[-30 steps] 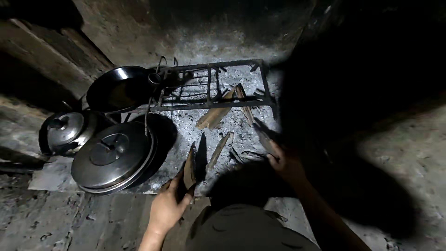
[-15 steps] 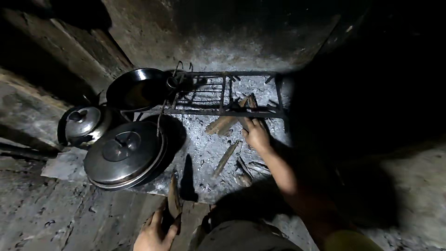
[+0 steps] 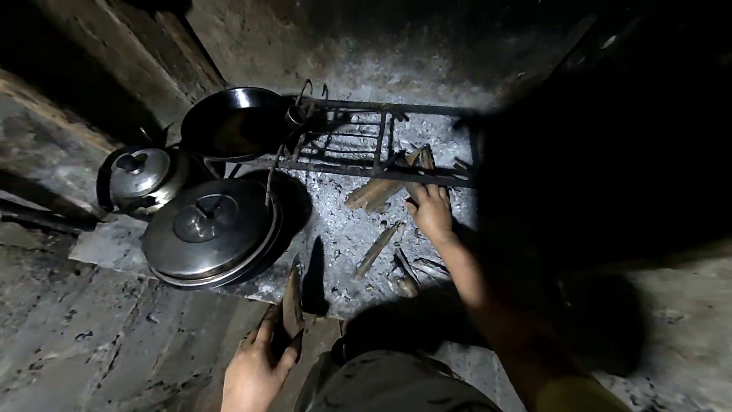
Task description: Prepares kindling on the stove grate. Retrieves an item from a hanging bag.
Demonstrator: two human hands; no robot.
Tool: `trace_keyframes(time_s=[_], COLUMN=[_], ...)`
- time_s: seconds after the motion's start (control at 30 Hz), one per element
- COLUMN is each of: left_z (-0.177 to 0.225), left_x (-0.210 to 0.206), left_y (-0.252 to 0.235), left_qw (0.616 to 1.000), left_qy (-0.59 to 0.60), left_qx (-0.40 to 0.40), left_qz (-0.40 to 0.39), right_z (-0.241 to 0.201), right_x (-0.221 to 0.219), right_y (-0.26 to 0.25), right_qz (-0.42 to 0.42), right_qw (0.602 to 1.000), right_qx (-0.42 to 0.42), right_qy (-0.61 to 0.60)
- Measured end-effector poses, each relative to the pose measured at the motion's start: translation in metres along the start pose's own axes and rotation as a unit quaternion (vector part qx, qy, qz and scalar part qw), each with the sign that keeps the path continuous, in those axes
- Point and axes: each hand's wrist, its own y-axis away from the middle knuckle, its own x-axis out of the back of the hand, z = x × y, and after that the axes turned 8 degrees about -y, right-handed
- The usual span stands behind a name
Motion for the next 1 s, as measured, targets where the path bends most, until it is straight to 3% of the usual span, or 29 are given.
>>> trace_keyframes(time_s=[0.1, 0.23, 0.33, 0.53, 0.7, 0.83, 1.0], left_z=[0.000, -0.001, 0.001, 0.005, 0.001, 0.000, 0.025], left_x=[-0.002, 0.000, 0.000, -0.007, -0.010, -0.009, -0.011], left_y=[-0.005, -0.012, -0.018, -0.024, -0.022, -0.023, -0.040], left_qw=[1.000, 1.000, 0.999, 0.997, 0.997, 0.997, 0.994], left_qy=[-0.007, -0.005, 0.001, 0.027, 0.035, 0.035, 0.008], left_qx=[-0.019, -0.027, -0.039, -0.064, -0.061, -0.063, -0.105], left_qz=[0.014, 0.006, 0.009, 0.023, 0.029, 0.037, -0.005], right_z=[-0.018, -0.076, -0.112, -0.116, -0.087, -0.036, 0.000], right_x=[0.002, 0.000, -0.003, -0.003, 0.031, 0.066, 0.104], right_y=[0.026, 0.068, 0.084, 0.089, 0.091, 0.114, 0.153], right_qz=[-0.062, -0.321, -0.410, -0.394, -0.314, -0.235, -0.214], right_qw=[0.998, 0.947, 0.911, 0.918, 0.929, 0.922, 0.934], right_qx=[0.023, 0.011, -0.002, -0.036, -0.071, -0.023, -0.090], right_qy=[-0.024, -0.022, 0.040, 0.041, -0.184, -0.306, -0.270])
